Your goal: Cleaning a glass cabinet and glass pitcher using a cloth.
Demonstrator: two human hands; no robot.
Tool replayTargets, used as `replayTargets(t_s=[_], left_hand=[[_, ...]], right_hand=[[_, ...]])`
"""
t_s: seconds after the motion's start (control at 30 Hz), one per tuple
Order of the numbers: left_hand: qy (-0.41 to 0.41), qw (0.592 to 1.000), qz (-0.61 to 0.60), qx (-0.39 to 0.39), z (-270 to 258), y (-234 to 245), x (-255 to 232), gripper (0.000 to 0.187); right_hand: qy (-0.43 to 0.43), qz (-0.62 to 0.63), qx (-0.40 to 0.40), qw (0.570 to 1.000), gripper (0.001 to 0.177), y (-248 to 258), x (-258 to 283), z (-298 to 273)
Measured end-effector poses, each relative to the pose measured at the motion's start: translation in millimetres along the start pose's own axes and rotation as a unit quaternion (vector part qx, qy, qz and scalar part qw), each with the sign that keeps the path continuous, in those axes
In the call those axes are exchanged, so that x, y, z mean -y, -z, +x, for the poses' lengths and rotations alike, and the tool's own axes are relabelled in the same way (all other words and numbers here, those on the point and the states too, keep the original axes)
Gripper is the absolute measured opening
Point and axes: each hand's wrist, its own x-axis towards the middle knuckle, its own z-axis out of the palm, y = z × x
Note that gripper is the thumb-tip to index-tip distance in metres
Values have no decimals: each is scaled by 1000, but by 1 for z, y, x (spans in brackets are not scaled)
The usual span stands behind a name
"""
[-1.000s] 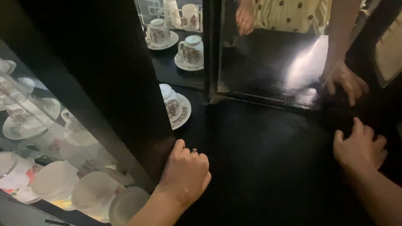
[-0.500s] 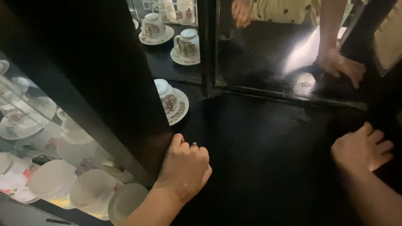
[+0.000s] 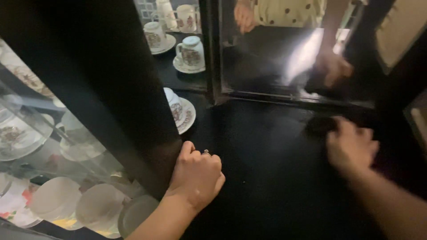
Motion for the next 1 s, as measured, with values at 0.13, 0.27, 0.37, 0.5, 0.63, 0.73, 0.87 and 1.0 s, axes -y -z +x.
replayTargets(t_s=[0.13,0.27,0.37,0.5,0.63,0.73,0.87,1.0], left_hand=[[-6,999,28,-23,-4,0,-2,28],[-2,999,48,0,-2,6,-4,29],[2,999,37,-3,-5,4,-1,29],[-11,998,49,-27,-3,4,-7,27],[-9,998,65,-20,-5,12,-9,26],[-10,996,85,-15,-3,9,-10,27],[1,995,95,-5,-4,12,-14,30],[3,994,112,-14,-6,11,-15,32]], right_hand=[[71,30,42,996,60,32,41,-97],[144,26,19,989,57,28,19,-83],[-11,35,56,998,61,27,-23,-56],[-68,78,-76,992,58,0,-69,-63],[-73,52,-40,995,60,33,-45,-114],[-59,-16,0,998,66,60,-22,-156],[-15,-7,3,1000,61,57,-11,-196],[1,345,100,933,46,70,0,-206]])
